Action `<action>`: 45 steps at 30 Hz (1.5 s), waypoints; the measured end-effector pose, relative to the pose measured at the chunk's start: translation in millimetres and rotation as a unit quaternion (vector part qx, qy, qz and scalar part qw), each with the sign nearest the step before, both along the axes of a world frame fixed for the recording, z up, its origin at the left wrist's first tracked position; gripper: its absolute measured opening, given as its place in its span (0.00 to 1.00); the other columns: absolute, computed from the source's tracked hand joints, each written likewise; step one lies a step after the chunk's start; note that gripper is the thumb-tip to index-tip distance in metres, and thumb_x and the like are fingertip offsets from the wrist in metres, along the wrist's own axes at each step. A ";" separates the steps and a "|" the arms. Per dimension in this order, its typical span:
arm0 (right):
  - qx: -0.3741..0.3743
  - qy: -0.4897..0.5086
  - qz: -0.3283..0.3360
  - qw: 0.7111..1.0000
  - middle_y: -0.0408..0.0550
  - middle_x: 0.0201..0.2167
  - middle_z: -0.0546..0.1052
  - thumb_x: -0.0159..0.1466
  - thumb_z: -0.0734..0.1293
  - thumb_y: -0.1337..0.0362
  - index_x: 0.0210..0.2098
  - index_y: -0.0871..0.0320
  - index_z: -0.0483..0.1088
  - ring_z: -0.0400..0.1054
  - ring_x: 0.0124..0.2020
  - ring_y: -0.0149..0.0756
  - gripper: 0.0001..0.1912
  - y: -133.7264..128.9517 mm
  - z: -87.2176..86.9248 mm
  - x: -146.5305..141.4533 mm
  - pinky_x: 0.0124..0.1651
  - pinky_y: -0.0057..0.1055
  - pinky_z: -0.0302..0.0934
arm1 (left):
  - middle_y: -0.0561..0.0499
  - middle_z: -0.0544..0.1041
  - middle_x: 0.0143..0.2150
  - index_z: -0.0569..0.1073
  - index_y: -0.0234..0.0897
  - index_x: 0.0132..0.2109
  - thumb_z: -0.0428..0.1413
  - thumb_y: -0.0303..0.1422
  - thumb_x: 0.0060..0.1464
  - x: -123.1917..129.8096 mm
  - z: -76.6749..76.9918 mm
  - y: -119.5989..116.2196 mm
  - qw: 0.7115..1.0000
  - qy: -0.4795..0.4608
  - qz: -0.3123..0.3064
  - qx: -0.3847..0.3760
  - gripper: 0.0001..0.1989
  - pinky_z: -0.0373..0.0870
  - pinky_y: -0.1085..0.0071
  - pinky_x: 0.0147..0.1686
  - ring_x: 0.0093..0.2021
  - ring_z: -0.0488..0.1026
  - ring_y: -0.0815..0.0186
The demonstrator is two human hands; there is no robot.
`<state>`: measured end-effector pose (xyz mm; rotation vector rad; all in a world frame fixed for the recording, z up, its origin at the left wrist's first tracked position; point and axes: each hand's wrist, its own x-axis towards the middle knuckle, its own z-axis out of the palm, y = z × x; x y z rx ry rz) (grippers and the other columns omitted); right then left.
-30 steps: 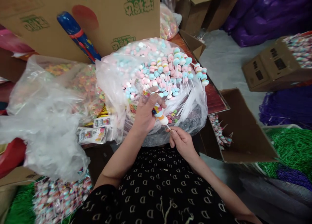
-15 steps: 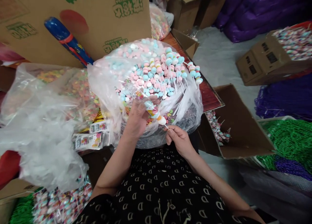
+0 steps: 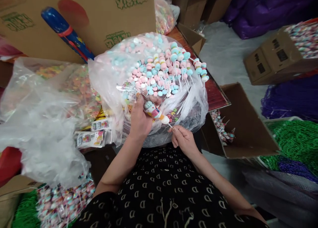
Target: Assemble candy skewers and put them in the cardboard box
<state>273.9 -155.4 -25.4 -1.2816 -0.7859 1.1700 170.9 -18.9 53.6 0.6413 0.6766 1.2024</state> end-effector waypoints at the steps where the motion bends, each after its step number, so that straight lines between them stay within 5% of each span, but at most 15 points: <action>1: -0.002 -0.007 0.011 1.000 0.32 0.10 0.61 0.69 0.65 0.39 0.34 0.56 0.73 0.57 0.11 0.27 0.25 -0.2 0.5 1.4 0.18 0.26 0.53 | 0.55 0.76 0.29 0.75 0.41 0.37 0.61 0.43 0.64 0.3 -1.4 -1.8 1.000 0.005 -0.001 0.007 0.12 0.78 0.67 0.45 0.33 0.77 0.69; 6: -0.009 -0.002 0.045 0.999 0.32 0.10 0.62 0.69 0.65 0.38 0.35 0.56 0.74 0.59 0.11 0.28 0.26 0.4 3.5 4.8 0.18 0.26 0.53 | 0.55 0.76 0.30 0.75 0.42 0.38 0.65 0.42 0.60 3.1 -10.4 -12.6 0.999 0.023 -0.024 0.039 0.10 0.77 0.69 0.41 0.33 0.78 0.69; 15: -0.033 0.226 0.099 0.968 0.27 0.11 0.57 0.62 0.73 0.41 0.33 0.56 0.70 0.50 0.10 0.23 0.24 11.4 4.7 -7.4 0.17 0.23 0.47 | 0.52 0.78 0.34 0.74 0.42 0.39 0.65 0.48 0.57 -1.7 -18.5 -24.2 0.994 0.062 -0.087 0.028 0.15 0.77 0.64 0.47 0.42 0.81 0.62; 20: -0.028 0.200 0.103 0.974 0.28 0.11 0.58 0.63 0.73 0.41 0.33 0.56 0.72 0.51 0.11 0.24 0.23 8.8 -1.6 1.0 0.18 0.25 0.47 | 0.47 0.82 0.47 0.77 0.45 0.49 0.70 0.51 0.49 -20.2 0.3 -13.3 0.994 0.044 -0.079 0.058 0.25 0.78 0.63 0.49 0.52 0.80 0.56; 24: -0.019 0.129 0.084 0.988 0.31 0.13 0.64 0.64 0.71 0.42 0.39 0.56 0.74 0.57 0.14 0.27 0.23 5.5 -2.8 3.6 0.22 0.27 0.52 | 0.54 0.78 0.33 0.77 0.43 0.50 0.68 0.43 0.55 -19.2 9.1 -4.9 0.997 0.037 -0.037 0.053 0.18 0.77 0.65 0.49 0.40 0.80 0.63; 27: 0.001 0.044 0.006 0.999 0.32 0.15 0.68 0.66 0.70 0.43 0.42 0.55 0.73 0.59 0.15 0.28 0.21 4.4 0.8 1.0 0.24 0.28 0.56 | 0.56 0.72 0.27 0.77 0.42 0.42 0.66 0.38 0.58 -11.1 2.9 -6.7 0.999 0.022 -0.026 0.034 0.09 0.77 0.66 0.47 0.33 0.76 0.68; 30: 0.013 -0.017 -0.056 0.998 0.32 0.14 0.66 0.67 0.68 0.42 0.41 0.54 0.73 0.58 0.15 0.28 0.21 4.2 4.0 -4.0 0.23 0.28 0.55 | 0.56 0.70 0.28 0.76 0.41 0.38 0.66 0.40 0.58 -3.3 -6.9 -16.0 0.999 0.009 -0.043 0.026 0.10 0.77 0.67 0.46 0.32 0.75 0.69; 35: 0.003 0.012 -0.031 0.999 0.31 0.12 0.64 0.67 0.67 0.41 0.41 0.55 0.73 0.57 0.13 0.27 0.22 5.5 1.5 -7.6 0.20 0.27 0.51 | 0.57 0.71 0.29 0.73 0.41 0.38 0.66 0.41 0.59 2.0 -17.7 -34.4 0.996 0.029 -0.080 0.013 0.12 0.77 0.68 0.44 0.32 0.75 0.69; 42: -0.004 0.023 -0.001 1.000 0.35 0.19 0.71 0.64 0.71 0.42 0.44 0.56 0.77 0.62 0.17 0.27 0.23 3.1 -3.9 2.5 0.24 0.27 0.58 | 0.55 0.73 0.29 0.74 0.41 0.37 0.66 0.42 0.60 1.8 -17.5 -26.1 0.997 0.031 -0.066 0.019 0.11 0.77 0.67 0.45 0.34 0.76 0.68; 45: -0.006 0.016 0.005 1.000 0.35 0.17 0.70 0.65 0.69 0.41 0.42 0.56 0.77 0.60 0.16 0.27 0.24 5.5 2.2 -2.4 0.22 0.27 0.56 | 0.55 0.74 0.29 0.75 0.41 0.37 0.67 0.42 0.57 5.4 -26.2 -34.5 0.993 0.049 -0.107 0.033 0.12 0.78 0.69 0.40 0.34 0.77 0.68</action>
